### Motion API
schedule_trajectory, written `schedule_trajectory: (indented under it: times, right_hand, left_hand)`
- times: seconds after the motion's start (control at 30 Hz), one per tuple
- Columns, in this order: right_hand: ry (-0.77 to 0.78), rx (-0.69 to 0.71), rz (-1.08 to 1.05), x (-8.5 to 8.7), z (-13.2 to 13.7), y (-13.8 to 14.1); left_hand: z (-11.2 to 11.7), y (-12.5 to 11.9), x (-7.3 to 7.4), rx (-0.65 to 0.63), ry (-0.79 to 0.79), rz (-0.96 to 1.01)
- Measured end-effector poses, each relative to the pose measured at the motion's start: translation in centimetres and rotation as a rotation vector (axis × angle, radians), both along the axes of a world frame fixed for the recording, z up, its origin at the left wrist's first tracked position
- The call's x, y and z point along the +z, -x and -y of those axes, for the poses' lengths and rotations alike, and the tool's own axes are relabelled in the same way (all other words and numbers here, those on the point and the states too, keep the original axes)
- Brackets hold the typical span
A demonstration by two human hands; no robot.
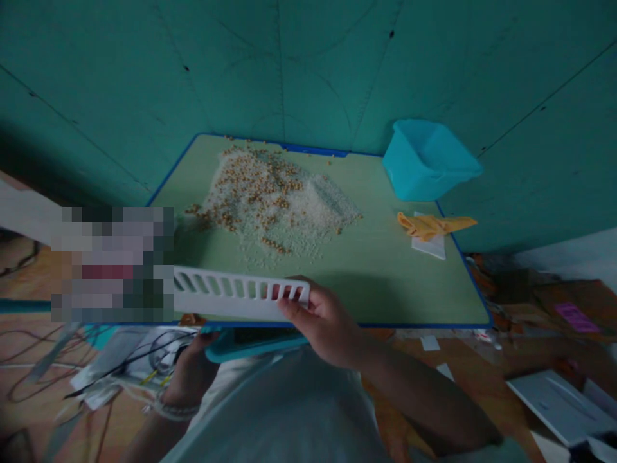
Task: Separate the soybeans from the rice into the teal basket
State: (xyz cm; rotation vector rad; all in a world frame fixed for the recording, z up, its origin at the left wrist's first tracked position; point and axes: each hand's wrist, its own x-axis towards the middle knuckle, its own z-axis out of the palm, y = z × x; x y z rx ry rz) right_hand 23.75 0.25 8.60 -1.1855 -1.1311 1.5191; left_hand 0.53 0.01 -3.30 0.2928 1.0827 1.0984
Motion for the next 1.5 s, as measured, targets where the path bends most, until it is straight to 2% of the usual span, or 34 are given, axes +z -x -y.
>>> schedule_trajectory:
  times: [0.13, 0.27, 0.43, 0.53, 0.63, 0.8, 0.87, 0.97, 1.03, 1.1, 1.23, 1.33, 1.5]
  right_hand:
    - [0.004, -0.038, 0.077, -0.6, -0.4, 0.4]
    - [-0.005, -0.236, 0.074, -1.3, -1.4, -0.6]
    - [-0.006, -0.457, -0.152, -2.2, -2.0, -2.2]
    - [0.036, -0.581, -0.256, -2.3, -1.8, -2.7]
    - [0.056, -0.659, -0.312, -2.2, -1.5, -3.0]
    - [0.032, -0.735, -0.349, -2.2, -1.2, -3.0]
    - [0.027, -0.758, -0.354, -2.3, -1.2, -3.0]
    - [0.020, -0.766, -0.359, -2.5, -1.2, -3.1]
    - [0.016, -0.767, -0.357, -2.6, -1.3, -3.1]
    - [0.018, -0.778, -0.356, -2.6, -1.4, -3.0]
    - [0.030, -0.780, -0.356, -2.6, -1.3, -3.0]
    - [0.029, -0.771, -0.344, -2.5, -1.2, -3.1]
    - [-0.009, -0.771, -0.333, -2.6, -1.2, -3.2]
  left_hand:
    - [0.2, 0.0, -0.9, -0.021, -0.038, -0.005]
    - [0.1, -0.2, -0.9, -0.098, -0.052, -0.015]
    - [0.1, 1.8, 0.1, -0.103, 0.116, 0.053]
    - [0.6, 3.3, 0.4, -0.047, 0.207, 0.073]
    - [1.4, 3.0, 0.8, -0.061, 0.251, 0.094]
    - [2.4, 1.4, 1.5, -0.088, 0.217, 0.063]
    - [2.6, 2.5, 1.5, -0.040, 0.212, -0.004]
    - [2.9, 5.3, 1.0, 0.063, 0.214, -0.089]
    - [3.2, 6.8, 0.7, 0.055, 0.186, -0.116]
    - [3.5, 7.3, 0.5, -0.001, 0.178, -0.137]
    - [3.6, 5.8, 0.7, -0.123, 0.128, -0.107]
    - [3.4, 4.6, 0.8, -0.135, 0.082, -0.139]
    - [3.7, 4.4, -0.5, -0.172, 0.082, -0.180]
